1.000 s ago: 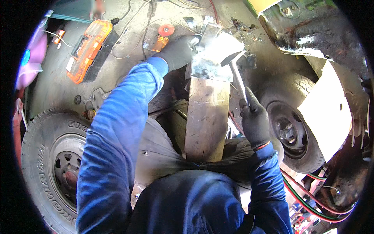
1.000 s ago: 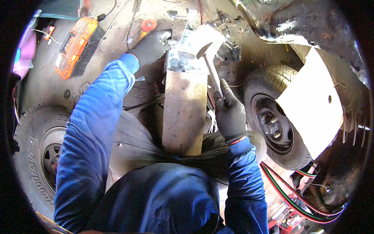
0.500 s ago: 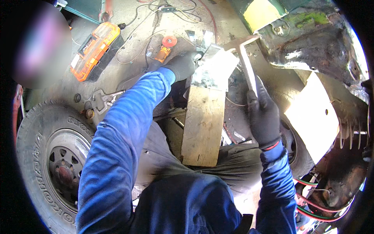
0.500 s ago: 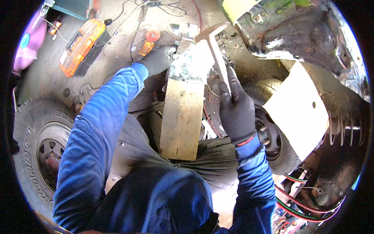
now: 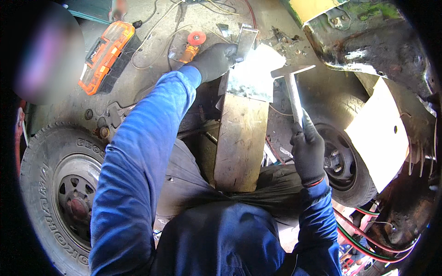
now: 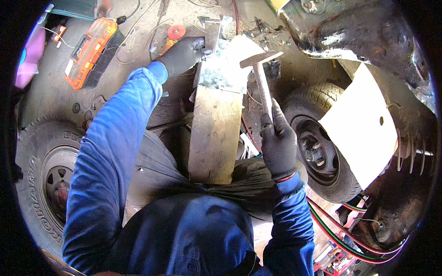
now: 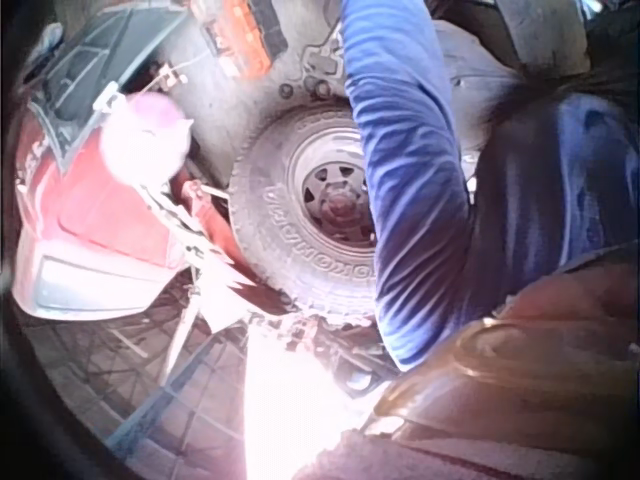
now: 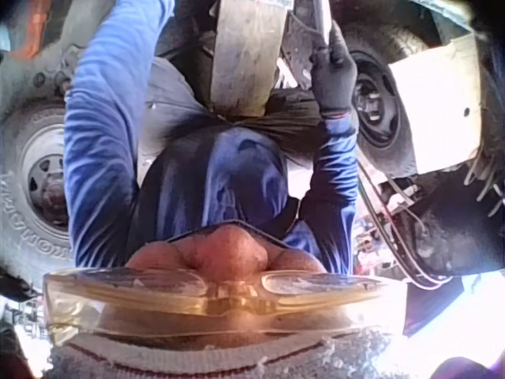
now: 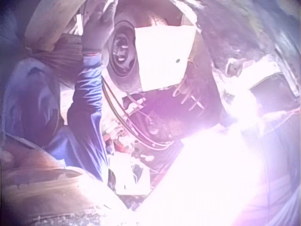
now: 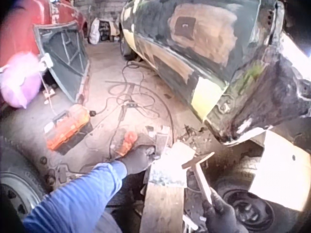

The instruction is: The person sits on the floor and uses a hammer to repeatedly strike a small rectangular metal sheet resting on a wooden block. They adjust the sheet's position several times and continue hammering to flatten or shape it.

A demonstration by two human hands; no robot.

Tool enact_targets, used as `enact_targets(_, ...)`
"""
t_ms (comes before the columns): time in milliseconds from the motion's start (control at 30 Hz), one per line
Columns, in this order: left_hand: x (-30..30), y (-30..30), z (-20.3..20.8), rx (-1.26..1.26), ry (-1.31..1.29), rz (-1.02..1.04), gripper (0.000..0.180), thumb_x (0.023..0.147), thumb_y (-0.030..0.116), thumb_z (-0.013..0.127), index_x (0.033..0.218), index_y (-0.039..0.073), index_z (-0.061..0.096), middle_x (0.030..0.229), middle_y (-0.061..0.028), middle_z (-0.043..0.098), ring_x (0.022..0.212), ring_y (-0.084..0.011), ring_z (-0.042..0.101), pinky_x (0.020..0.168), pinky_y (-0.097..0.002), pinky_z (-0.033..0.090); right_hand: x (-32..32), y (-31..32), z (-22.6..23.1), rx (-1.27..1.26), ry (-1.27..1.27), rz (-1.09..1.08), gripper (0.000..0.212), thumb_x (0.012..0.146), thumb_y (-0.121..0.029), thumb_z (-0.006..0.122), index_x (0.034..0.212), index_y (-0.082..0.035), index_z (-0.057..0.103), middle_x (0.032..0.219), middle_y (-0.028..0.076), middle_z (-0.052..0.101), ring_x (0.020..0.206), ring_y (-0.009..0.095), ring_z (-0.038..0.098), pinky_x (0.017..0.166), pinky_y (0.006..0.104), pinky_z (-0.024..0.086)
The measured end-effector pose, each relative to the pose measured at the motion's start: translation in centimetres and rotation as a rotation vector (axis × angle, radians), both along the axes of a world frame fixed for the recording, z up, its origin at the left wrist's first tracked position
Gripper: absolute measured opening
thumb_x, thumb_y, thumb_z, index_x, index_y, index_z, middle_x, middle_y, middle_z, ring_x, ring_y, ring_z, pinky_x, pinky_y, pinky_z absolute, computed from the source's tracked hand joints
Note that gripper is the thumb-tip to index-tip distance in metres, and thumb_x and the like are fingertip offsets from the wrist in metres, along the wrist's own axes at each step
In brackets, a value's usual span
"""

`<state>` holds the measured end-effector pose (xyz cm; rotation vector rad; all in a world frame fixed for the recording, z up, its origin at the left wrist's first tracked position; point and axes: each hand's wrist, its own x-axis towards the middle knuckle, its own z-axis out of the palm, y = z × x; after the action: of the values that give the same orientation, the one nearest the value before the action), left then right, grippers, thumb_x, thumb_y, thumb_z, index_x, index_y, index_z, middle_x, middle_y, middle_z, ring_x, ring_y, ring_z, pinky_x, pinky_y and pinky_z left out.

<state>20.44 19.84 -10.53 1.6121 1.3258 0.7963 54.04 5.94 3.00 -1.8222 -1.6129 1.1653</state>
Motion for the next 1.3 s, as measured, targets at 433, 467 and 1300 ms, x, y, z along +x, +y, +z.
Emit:
enact_targets(433, 0.0, 0.6, -0.6, 0.045, 0.243, 0.026, 0.03, 0.11, 0.026, 0.068, 0.128, 0.001, 0.072, 0.119, -0.0207, 0.079, 0.109, -0.0343, 0.075, 0.098, -0.0432, 0.057, 0.0, 0.2, 0.3, 0.077, 0.004, 0.061, 0.049, 0.113, -0.015, 0.063, 0.158, 0.005, 0.058, 0.145, 0.018, 0.074, 0.135, 0.016, 0.065, 0.113, 0.0332, 0.051)
enact_targets(467, 0.1, 0.4, -0.4, 0.045, 0.271, 0.036, 0.028, 0.111, 0.022, 0.067, 0.128, 0.0, 0.072, 0.119, -0.0197, 0.079, 0.108, -0.0319, 0.075, 0.098, -0.0417, 0.057, -0.1, 0.3, 0.4, 0.094, 0.002, 0.076, 0.05, 0.113, -0.015, 0.063, 0.158, 0.005, 0.057, 0.145, 0.019, 0.073, 0.135, 0.016, 0.065, 0.113, 0.0329, 0.051)
enact_targets(1300, 0.9, -1.4, 0.9, 0.006, 0.224, 0.048, 0.038, 0.103, 0.022, 0.069, 0.137, 0.005, 0.071, 0.127, -0.0252, 0.076, 0.118, -0.0436, 0.073, 0.103, -0.0485, 0.057, -1.2, 3.8, 6.8, 0.433, -0.198, 0.27, 0.05, 0.115, -0.016, 0.063, 0.161, 0.002, 0.056, 0.153, 0.021, 0.069, 0.145, 0.023, 0.061, 0.119, 0.0363, 0.048)
